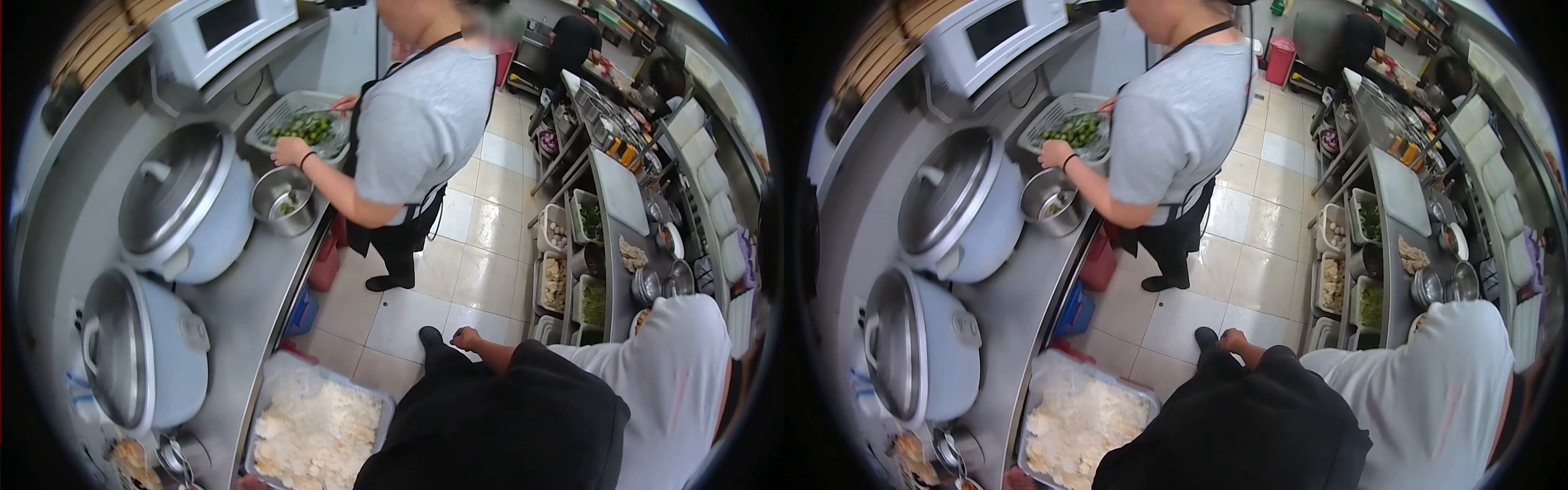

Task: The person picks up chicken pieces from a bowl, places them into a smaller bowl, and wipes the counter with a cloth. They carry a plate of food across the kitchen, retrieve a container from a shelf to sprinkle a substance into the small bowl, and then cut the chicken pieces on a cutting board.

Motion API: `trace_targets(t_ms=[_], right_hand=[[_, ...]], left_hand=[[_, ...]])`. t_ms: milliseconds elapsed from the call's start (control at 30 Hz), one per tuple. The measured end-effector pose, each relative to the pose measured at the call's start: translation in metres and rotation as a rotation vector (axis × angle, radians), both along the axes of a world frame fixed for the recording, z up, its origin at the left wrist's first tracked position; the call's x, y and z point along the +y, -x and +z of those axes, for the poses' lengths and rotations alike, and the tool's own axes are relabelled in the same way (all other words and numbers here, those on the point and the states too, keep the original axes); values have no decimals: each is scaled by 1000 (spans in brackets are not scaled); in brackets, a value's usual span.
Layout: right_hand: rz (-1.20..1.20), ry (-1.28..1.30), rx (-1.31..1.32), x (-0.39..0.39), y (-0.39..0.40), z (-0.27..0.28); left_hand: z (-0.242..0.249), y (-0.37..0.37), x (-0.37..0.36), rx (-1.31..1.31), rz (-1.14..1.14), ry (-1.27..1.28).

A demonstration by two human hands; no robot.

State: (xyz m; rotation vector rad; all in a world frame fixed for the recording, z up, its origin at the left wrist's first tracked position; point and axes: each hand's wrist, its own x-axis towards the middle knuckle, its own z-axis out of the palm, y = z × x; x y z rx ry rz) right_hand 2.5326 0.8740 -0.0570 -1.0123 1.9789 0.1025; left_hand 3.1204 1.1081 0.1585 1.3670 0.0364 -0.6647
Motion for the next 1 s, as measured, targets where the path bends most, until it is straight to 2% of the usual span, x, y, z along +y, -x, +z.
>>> trace_targets(t_ms=[33, 67, 100, 133, 167, 200, 233, 267, 300, 367, 433, 500, 567, 600, 633, 667, 733, 767, 833, 900, 967, 1000], right_hand=[[37, 18, -1, -7, 11, -13], [68, 35, -2, -15, 22, -27], [40, 36, -23, -27, 32, -35], [22, 49, -38, -37, 43, -41], [-1, 62, -51, -43, 54, -46], [64, 203, 3, -48, 67, -64], [-17, 168, -10, -53, 77, -64], [-99, 139, -14, -64, 94, -62], [-212, 146, -25, -69, 122, -58], [-526, 186, -58, -77, 150, -52], [-716, 246, -19, -86, 170, -50], [-881, 351, 69, -96, 190, -38], [-1168, 403, -154, -113, 213, -12], [-1138, 458, 12, -122, 223, 12], [-1093, 506, 177, -131, 235, 38], [-1097, 568, 214, -139, 252, 55], [-1088, 676, 304, -152, 293, 93], [-1080, 720, 360, -157, 317, 112], [-1066, 978, 600, -164, 364, 125], [-1074, 997, 670, -154, 426, 143], [-1049, 973, 906, -128, 478, 166], [-1120, 872, 976, -110, 508, 158]], left_hand=[[-32, 12, -7, -180, -248, -70], [-25, 60, -48, -83, -362, -44], [-40, 94, -76, -78, -510, -83], [-70, 110, -109, 96, -789, -10], [-61, 168, -154, -112, -966, -124], [-51, 227, -200, -340, -1123, -226], [-23, 296, -238, -44, -967, -361], [-22, 331, -269, -209, -1269, -446], [-24, 388, -316, -614, -1653, -245], [-3, 450, -354, -676, -1757, -179], [6, 483, -381, -728, -1863, -108], [9, 508, -406, -828, -1948, -199], [0, 522, -424, -858, -1995, -187], [-10, 524, -432, -879, -1986, -193], [-33, 519, -440, -933, -1950, 12], [-46, 514, -446, -925, -1976, 22], [-66, 516, -457, -820, -1960, -175], [-60, 527, -464, -805, -1982, -172], [-39, 543, -472, -982, -2055, -490], [-44, 562, -488, -980, -2106, -536], [-59, 586, -510, -1000, -2133, -571], [-72, 598, -530, -1000, -2127, -560]])
